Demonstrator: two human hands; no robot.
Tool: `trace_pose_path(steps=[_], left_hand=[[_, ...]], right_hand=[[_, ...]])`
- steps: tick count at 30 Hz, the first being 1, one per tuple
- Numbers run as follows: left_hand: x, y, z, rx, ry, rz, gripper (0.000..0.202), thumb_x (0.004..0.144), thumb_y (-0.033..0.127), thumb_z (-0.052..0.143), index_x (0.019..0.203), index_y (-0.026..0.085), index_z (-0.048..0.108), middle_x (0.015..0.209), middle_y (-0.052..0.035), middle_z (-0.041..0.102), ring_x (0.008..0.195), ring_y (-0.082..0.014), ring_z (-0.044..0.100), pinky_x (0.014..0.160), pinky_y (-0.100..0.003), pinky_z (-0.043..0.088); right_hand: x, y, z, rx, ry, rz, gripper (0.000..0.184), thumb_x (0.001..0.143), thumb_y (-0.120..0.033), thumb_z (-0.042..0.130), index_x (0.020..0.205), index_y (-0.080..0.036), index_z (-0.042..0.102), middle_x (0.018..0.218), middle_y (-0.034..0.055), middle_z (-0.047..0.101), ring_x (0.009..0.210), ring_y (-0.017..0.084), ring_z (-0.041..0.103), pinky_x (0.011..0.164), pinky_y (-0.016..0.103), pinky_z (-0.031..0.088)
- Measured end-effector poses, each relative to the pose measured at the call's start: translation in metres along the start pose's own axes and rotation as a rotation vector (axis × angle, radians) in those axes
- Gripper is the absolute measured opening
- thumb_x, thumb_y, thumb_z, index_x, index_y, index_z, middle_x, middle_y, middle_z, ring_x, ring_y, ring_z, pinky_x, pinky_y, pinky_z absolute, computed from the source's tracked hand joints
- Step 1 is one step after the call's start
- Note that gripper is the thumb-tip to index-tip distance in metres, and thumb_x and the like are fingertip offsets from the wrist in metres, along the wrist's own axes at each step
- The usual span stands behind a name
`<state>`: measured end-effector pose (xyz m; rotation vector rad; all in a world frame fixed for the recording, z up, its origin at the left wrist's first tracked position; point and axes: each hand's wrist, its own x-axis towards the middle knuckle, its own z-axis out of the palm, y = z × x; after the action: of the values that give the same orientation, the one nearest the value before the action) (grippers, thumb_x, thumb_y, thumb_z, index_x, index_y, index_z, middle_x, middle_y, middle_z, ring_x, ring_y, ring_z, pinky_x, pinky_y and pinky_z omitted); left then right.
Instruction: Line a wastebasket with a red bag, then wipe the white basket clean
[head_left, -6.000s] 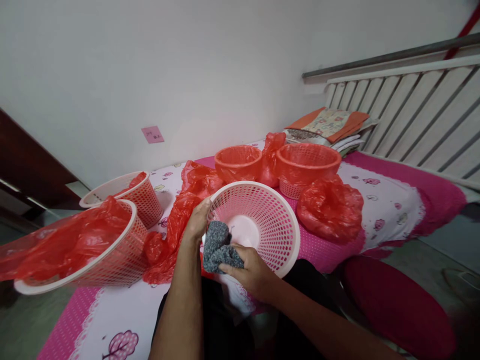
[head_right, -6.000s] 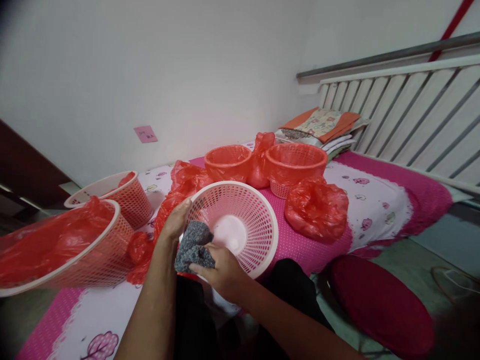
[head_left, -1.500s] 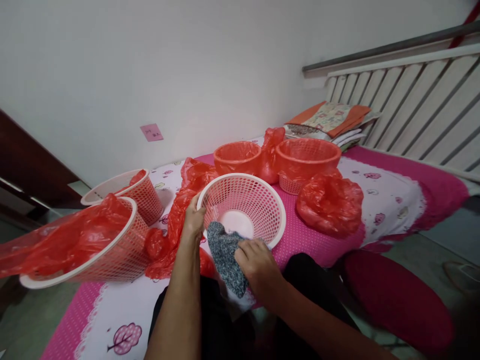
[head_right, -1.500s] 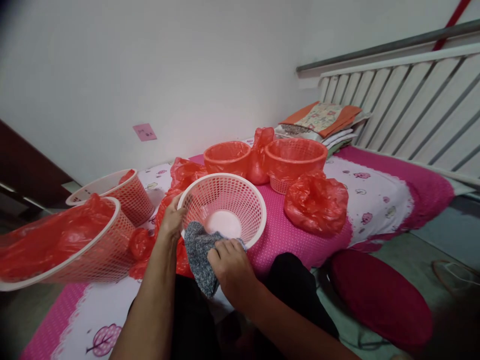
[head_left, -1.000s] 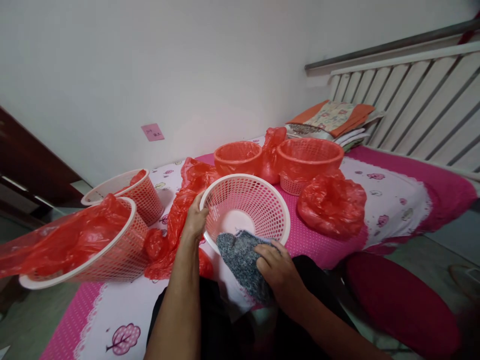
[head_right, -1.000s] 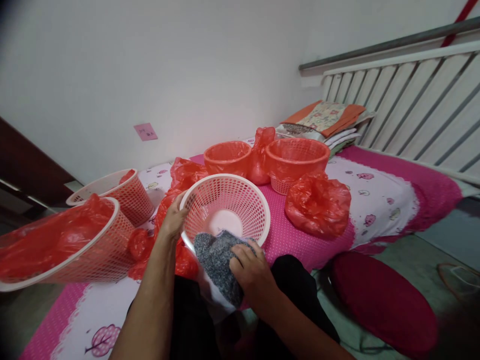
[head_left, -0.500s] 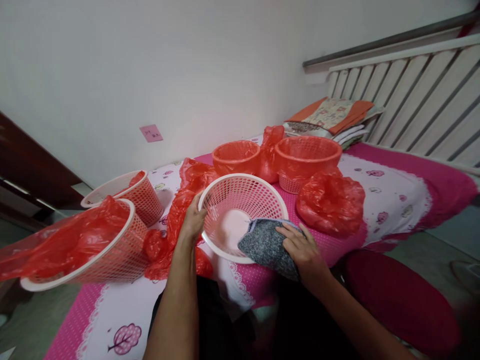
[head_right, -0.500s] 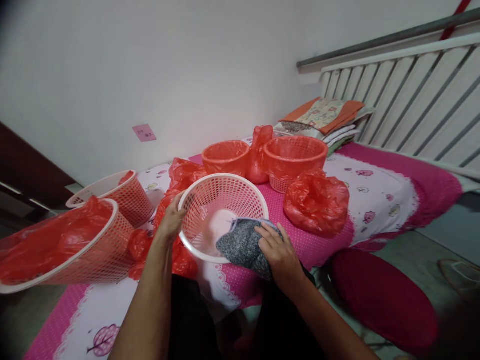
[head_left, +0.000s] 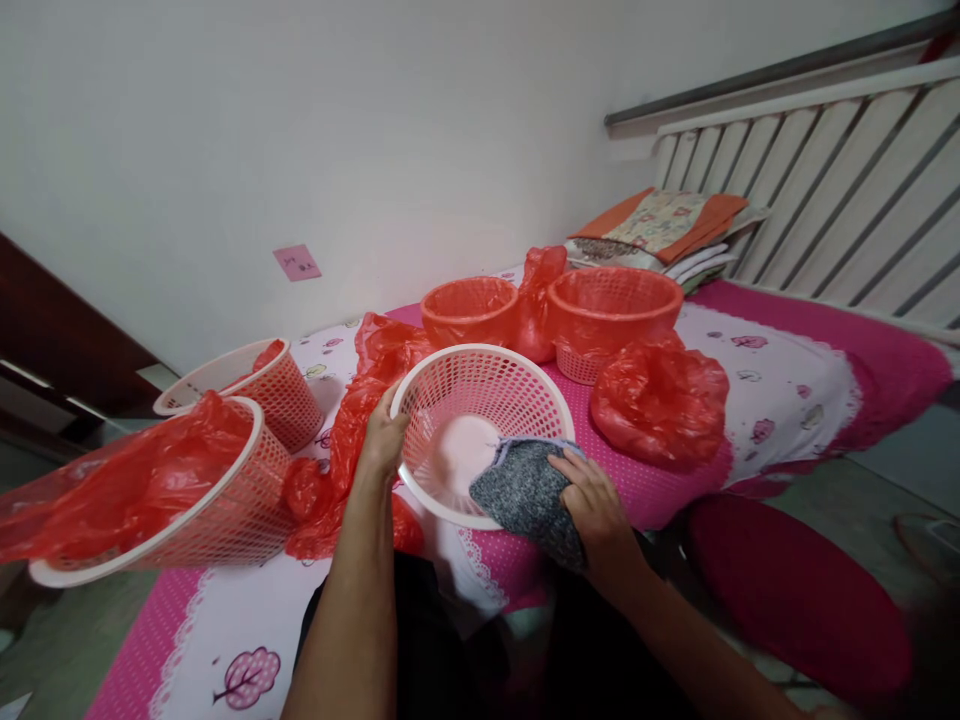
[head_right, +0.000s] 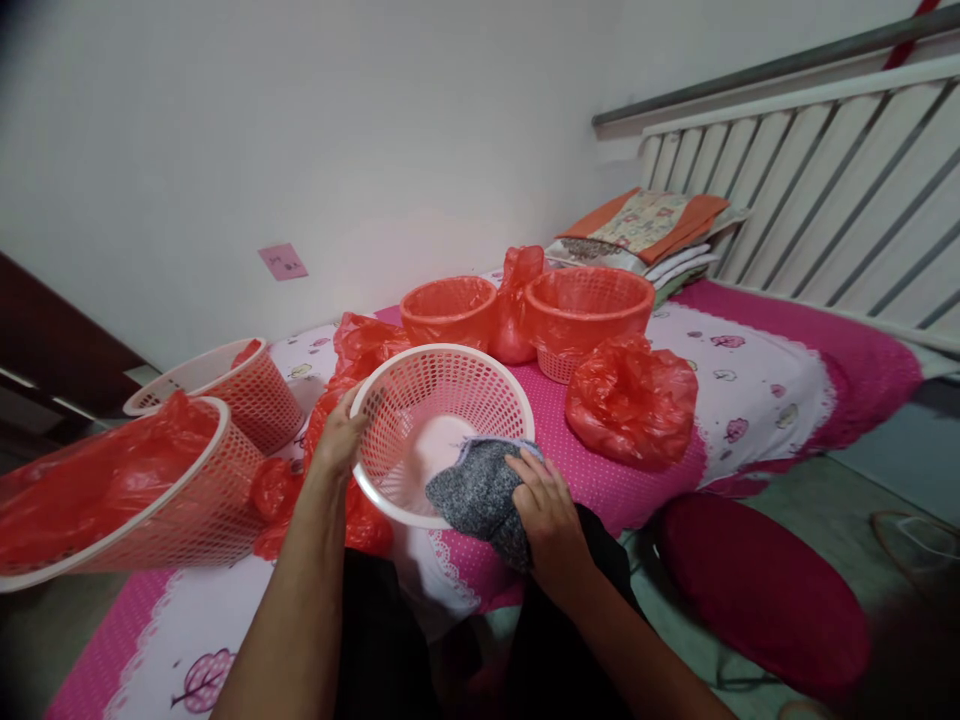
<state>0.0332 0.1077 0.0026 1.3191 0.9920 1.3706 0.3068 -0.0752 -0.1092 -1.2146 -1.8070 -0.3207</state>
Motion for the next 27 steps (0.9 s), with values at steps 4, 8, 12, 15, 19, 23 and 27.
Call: trace_pose_path(steps=[4,8,12,15,19,23,27], left_hand=[[0.000,-0.001,-0.002,0.021,0.007,-0.024,0.052,0.061,0.017,0.068,0.112,0.018,0.076,0.112,-0.0072,0.079,0.118,-0.0285,0.069,0.115,-0.045,0.047],[0.002,-0.002,-0.004,0.080,0.024,-0.024,0.043,0.060,0.022,0.074,0.103,0.017,0.077,0.096,-0.0050,0.077,0.098,-0.0267,0.071,0.104,-0.045,0.052],[0.004,-0.003,-0.003,0.093,0.021,-0.034,0.040,0.060,0.023,0.074,0.100,0.018,0.076,0.089,-0.0036,0.075,0.094,-0.0263,0.070,0.100,-0.045,0.053],[0.005,-0.004,0.000,0.065,0.031,-0.029,0.043,0.060,0.022,0.074,0.102,0.018,0.077,0.100,-0.0059,0.078,0.104,-0.0282,0.071,0.108,-0.046,0.050],[0.004,-0.004,0.002,0.046,0.027,-0.009,0.044,0.059,0.019,0.071,0.102,0.018,0.078,0.109,-0.0069,0.080,0.113,-0.0287,0.070,0.115,-0.045,0.046],[0.005,-0.006,0.000,0.082,0.048,-0.026,0.043,0.060,0.021,0.071,0.102,0.017,0.077,0.100,-0.0064,0.079,0.105,-0.0292,0.071,0.105,-0.045,0.053],[0.009,-0.011,-0.004,0.108,0.078,-0.022,0.042,0.061,0.025,0.074,0.102,0.017,0.076,0.099,-0.0066,0.078,0.104,-0.0292,0.071,0.104,-0.045,0.053]], right_hand=[[-0.003,-0.001,-0.001,-0.008,-0.014,0.002,0.023,0.099,-0.008,0.038,0.101,-0.021,0.057,0.147,0.0171,0.065,0.155,0.028,0.043,0.124,0.060,0.040],[-0.002,-0.002,-0.004,-0.042,-0.041,-0.037,0.025,0.101,-0.007,0.038,0.098,-0.022,0.057,0.143,0.0154,0.068,0.152,0.027,0.047,0.125,0.060,0.040],[0.001,-0.021,-0.004,-0.069,-0.051,-0.079,0.028,0.103,-0.005,0.037,0.095,-0.022,0.058,0.134,0.0132,0.073,0.143,0.027,0.056,0.122,0.061,0.044],[0.005,-0.051,0.003,-0.043,-0.041,-0.112,0.032,0.102,-0.003,0.035,0.098,-0.020,0.061,0.128,0.0131,0.075,0.138,0.025,0.060,0.119,0.055,0.049],[0.019,-0.093,0.016,-0.017,-0.072,-0.133,0.033,0.098,-0.003,0.035,0.098,-0.018,0.064,0.138,0.0178,0.071,0.134,0.027,0.063,0.113,0.047,0.054],[0.040,-0.120,0.034,-0.066,-0.094,-0.132,0.024,0.097,-0.004,0.045,0.096,-0.017,0.065,0.144,0.0204,0.068,0.131,0.030,0.065,0.110,0.047,0.055],[0.058,-0.140,0.054,-0.120,-0.092,-0.105,0.010,0.099,-0.011,0.055,0.097,-0.017,0.063,0.150,0.0237,0.064,0.134,0.032,0.064,0.110,0.046,0.055]])
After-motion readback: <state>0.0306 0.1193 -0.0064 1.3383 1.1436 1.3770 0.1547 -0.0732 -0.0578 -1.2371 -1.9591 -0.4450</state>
